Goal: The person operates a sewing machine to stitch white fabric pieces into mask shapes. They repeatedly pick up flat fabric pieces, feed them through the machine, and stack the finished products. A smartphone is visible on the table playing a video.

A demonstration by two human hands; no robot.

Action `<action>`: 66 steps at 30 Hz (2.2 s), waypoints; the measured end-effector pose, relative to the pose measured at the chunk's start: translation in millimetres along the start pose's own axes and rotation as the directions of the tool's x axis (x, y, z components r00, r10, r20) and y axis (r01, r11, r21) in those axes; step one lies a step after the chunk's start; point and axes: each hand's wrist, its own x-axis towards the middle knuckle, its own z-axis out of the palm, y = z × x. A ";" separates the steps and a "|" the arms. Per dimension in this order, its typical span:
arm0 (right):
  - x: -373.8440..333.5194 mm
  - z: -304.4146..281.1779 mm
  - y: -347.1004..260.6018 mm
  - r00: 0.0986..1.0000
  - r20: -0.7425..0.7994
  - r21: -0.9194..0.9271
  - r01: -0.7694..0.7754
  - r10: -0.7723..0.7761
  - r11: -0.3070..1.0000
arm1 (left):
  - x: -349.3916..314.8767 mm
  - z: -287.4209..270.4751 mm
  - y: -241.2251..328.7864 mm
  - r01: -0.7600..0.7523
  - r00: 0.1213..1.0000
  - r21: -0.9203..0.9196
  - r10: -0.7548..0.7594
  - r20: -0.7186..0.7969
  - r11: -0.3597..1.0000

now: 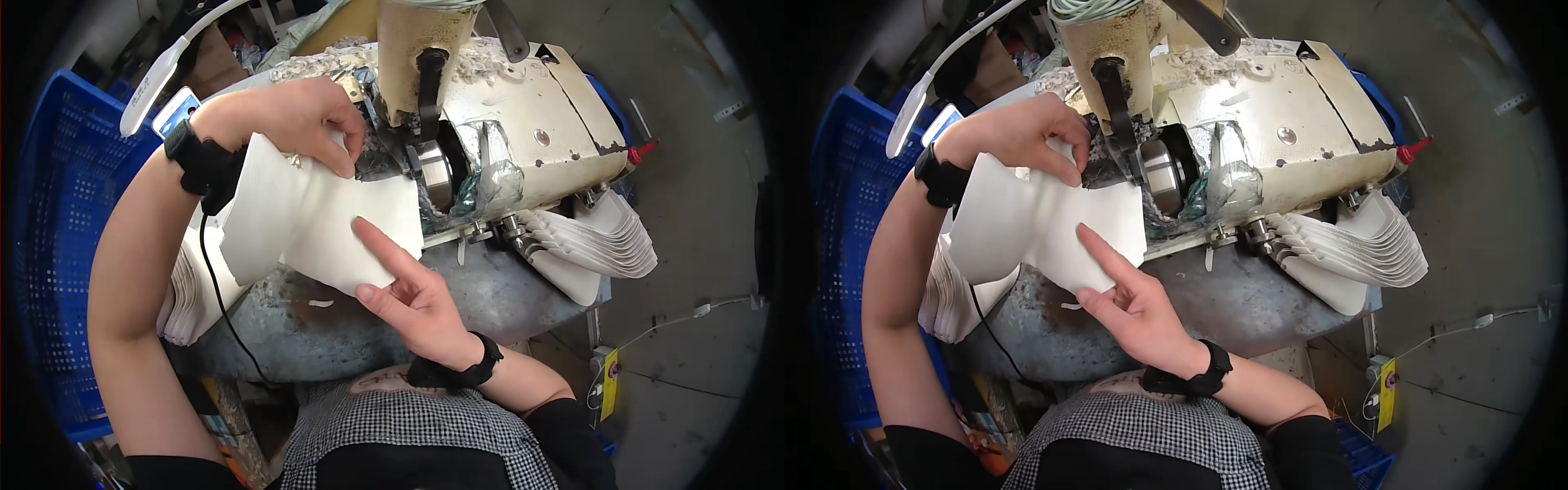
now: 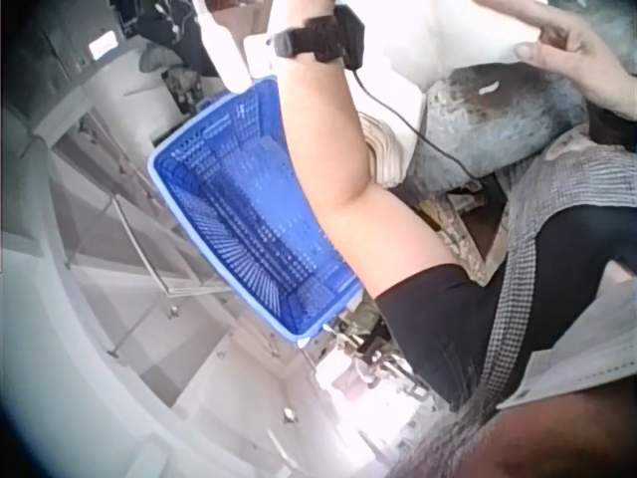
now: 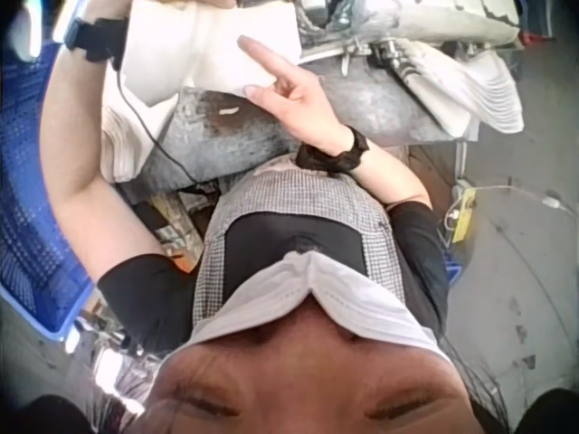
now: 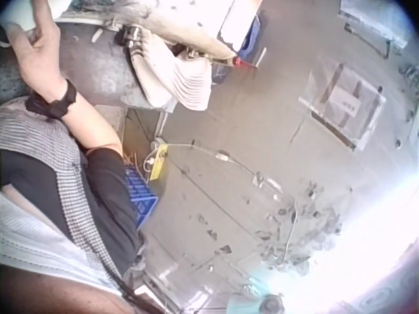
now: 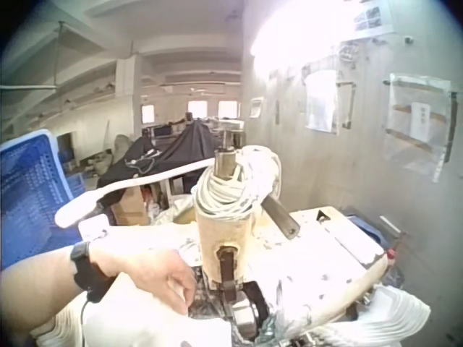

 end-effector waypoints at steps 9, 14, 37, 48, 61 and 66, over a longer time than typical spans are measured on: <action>-2.0 6.4 4.4 0.998 -0.006 0.013 0.068 -0.068 0.998 | 2.3 2.4 0.7 0.040 0.999 -0.057 -0.039 0.020 0.998; -2.2 9.0 5.4 0.999 -0.024 0.040 0.045 -0.044 0.998 | 1.9 4.1 -4.2 -0.020 1.000 -0.043 0.020 0.000 0.999; -2.2 -20.5 -12.9 0.969 -0.210 -0.235 0.078 -0.129 0.969 | 9.3 22.0 9.9 -0.028 0.952 -0.125 -0.012 -0.305 0.992; 12.4 -74.2 -64.4 0.936 -0.327 -0.455 -0.038 -0.127 0.890 | 2.6 34.0 23.1 0.076 0.936 -0.179 -0.132 -0.327 0.981; 37.6 -81.3 -109.1 0.968 -0.245 -0.753 -0.153 -0.057 0.640 | 7.6 38.4 35.7 0.246 0.911 -0.225 -0.305 -0.279 0.943; 51.9 -82.8 -132.1 0.988 -0.140 -0.915 -0.103 -0.067 0.390 | 5.7 25.0 29.0 0.395 0.892 -0.519 -0.451 0.021 0.758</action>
